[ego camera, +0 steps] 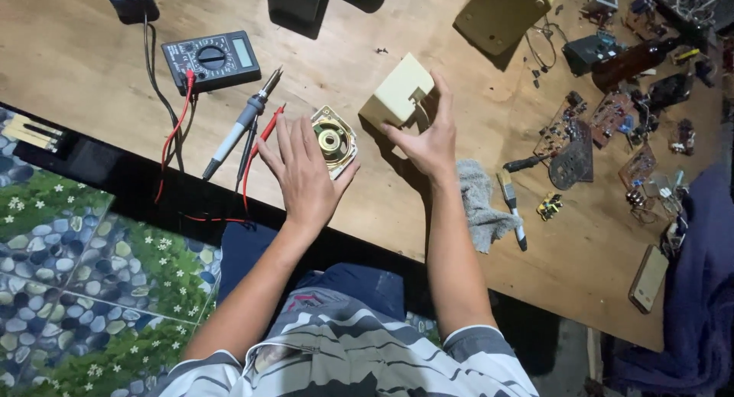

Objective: The person is disassembling a small electronic device, cleaning it with a cloth, and testing the internal components using a multimeter and a soldering iron.

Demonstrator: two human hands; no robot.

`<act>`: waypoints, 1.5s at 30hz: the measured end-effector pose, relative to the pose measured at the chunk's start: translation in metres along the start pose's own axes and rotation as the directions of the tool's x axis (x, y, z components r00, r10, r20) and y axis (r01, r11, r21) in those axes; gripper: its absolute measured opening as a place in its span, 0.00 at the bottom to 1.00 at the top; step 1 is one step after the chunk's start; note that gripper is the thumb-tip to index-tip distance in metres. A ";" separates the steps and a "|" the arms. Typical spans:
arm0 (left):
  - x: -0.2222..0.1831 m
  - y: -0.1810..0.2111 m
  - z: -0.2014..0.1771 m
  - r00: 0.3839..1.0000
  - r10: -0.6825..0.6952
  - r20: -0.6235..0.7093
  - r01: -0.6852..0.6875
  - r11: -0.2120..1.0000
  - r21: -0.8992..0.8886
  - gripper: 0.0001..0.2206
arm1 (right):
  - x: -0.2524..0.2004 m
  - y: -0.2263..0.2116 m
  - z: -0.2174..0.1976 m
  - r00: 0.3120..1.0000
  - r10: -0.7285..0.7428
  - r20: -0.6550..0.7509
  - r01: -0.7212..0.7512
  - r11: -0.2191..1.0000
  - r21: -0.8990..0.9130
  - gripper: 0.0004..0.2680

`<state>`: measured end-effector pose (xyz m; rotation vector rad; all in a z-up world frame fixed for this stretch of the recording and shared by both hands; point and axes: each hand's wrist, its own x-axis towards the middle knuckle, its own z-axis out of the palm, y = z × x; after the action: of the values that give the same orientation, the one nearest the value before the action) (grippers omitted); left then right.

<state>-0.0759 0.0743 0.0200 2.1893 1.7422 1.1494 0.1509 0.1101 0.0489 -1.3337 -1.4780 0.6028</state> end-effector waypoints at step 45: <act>-0.049 -0.004 -0.016 0.983 0.035 0.178 -0.025 0.998 -0.056 0.22 | -0.096 -0.049 0.017 0.993 -0.008 0.117 0.049 0.937 -0.347 0.24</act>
<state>-0.0910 0.0267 0.0055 2.2176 1.5927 0.9593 0.1031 0.0124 0.0524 -1.5668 -1.7545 0.4131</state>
